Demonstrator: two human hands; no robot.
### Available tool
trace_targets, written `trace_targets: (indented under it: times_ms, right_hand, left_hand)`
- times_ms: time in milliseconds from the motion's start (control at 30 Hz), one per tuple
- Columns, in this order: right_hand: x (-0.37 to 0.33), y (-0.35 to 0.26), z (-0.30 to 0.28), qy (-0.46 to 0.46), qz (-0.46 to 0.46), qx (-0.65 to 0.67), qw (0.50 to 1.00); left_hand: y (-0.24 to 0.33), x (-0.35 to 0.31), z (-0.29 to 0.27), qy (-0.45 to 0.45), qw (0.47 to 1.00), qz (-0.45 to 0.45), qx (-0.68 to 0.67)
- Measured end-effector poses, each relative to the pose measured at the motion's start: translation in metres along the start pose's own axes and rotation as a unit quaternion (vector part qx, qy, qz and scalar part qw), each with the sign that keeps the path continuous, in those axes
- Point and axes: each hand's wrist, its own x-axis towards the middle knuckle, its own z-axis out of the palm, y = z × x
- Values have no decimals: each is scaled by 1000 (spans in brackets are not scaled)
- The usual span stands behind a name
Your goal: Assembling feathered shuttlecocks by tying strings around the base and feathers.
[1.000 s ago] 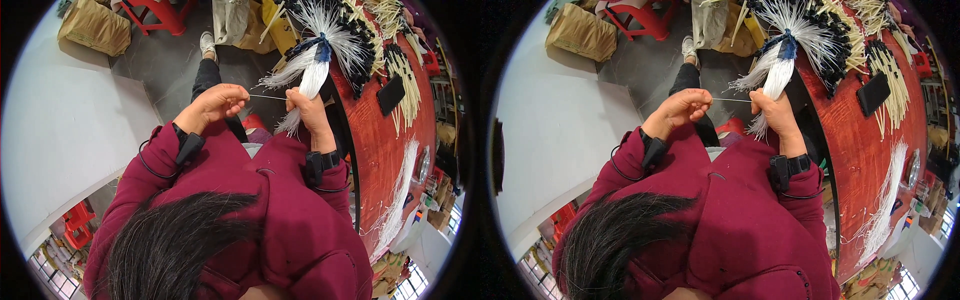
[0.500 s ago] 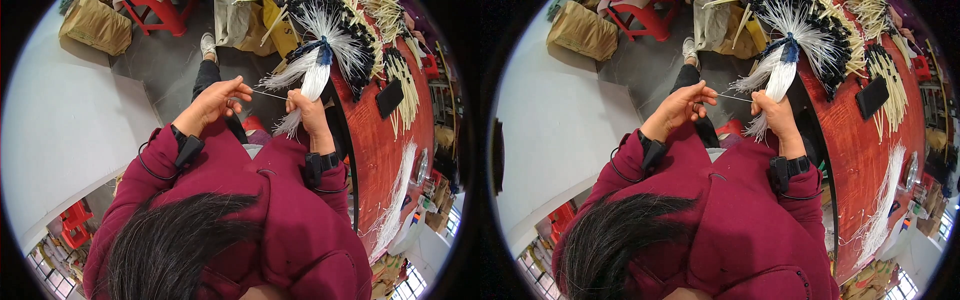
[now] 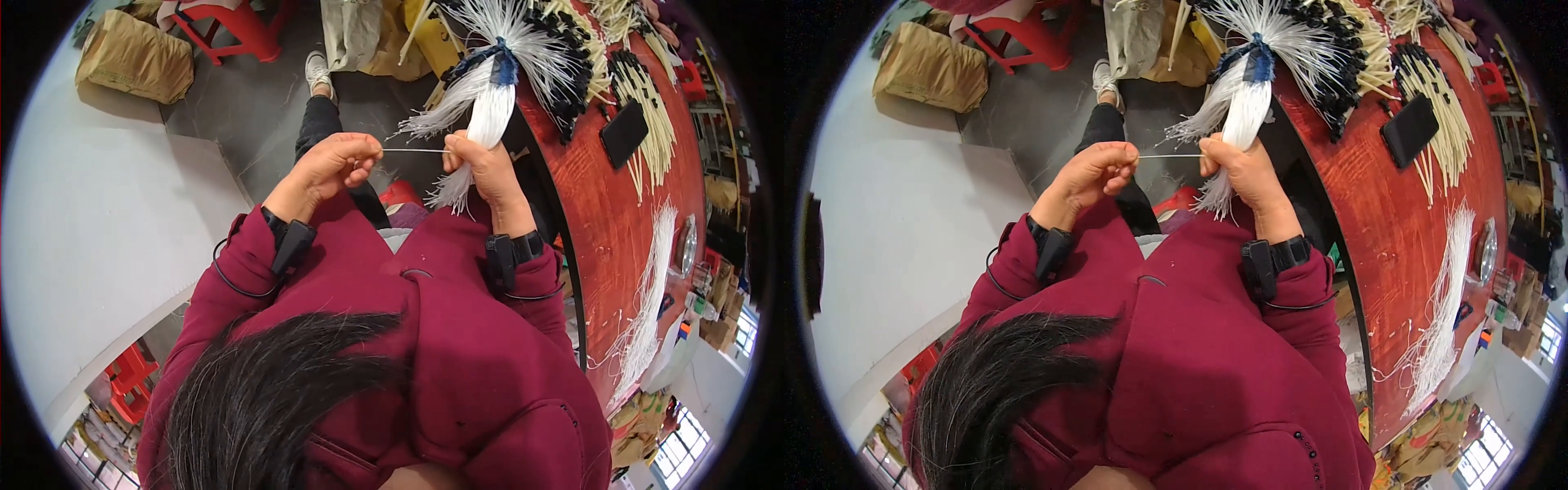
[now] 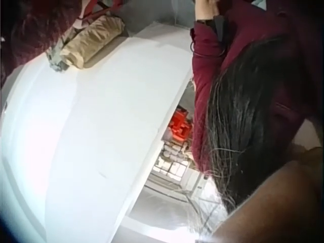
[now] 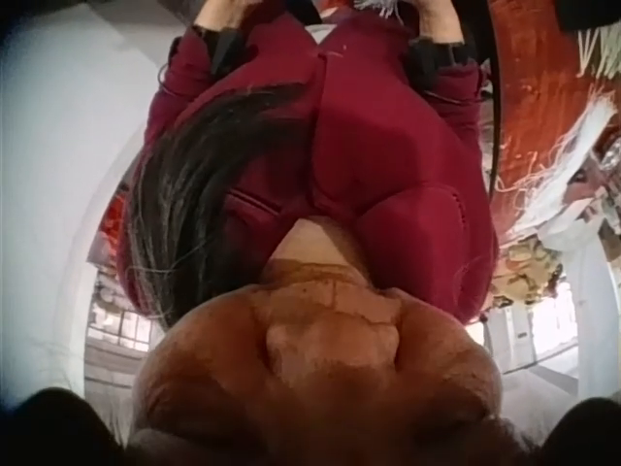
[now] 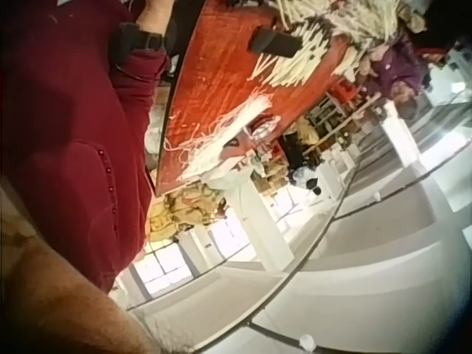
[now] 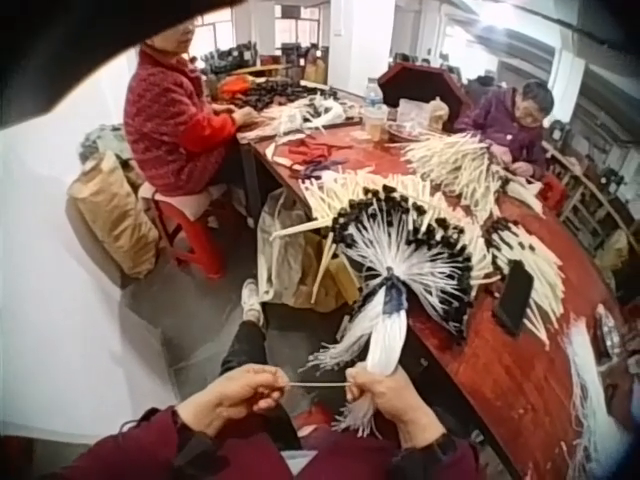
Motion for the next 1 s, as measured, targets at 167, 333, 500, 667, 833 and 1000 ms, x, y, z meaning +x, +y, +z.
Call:
trace_targets:
  times_ms: [167,333,500,667,833,1000]
  right_hand:
    - [-5,-7,9,42,-34,2,999]
    - [-5,-3,9,0,-26,55,998]
    - [-6,-2,13,19,-24,120,992]
    - [-6,-5,11,47,-33,76,995]
    - [-5,-2,10,77,-49,-49,995]
    - [-1,7,5,88,-60,-67,992]
  left_hand:
    - [6,3,-21,171,981,90,-14]
    - [-1,7,13,199,967,57,152]
    - [-13,12,74,14,963,65,262]
    - [-12,10,69,24,984,16,176]
    - [-5,-3,60,62,997,-9,47]
    - [-3,-9,55,49,997,-28,53]
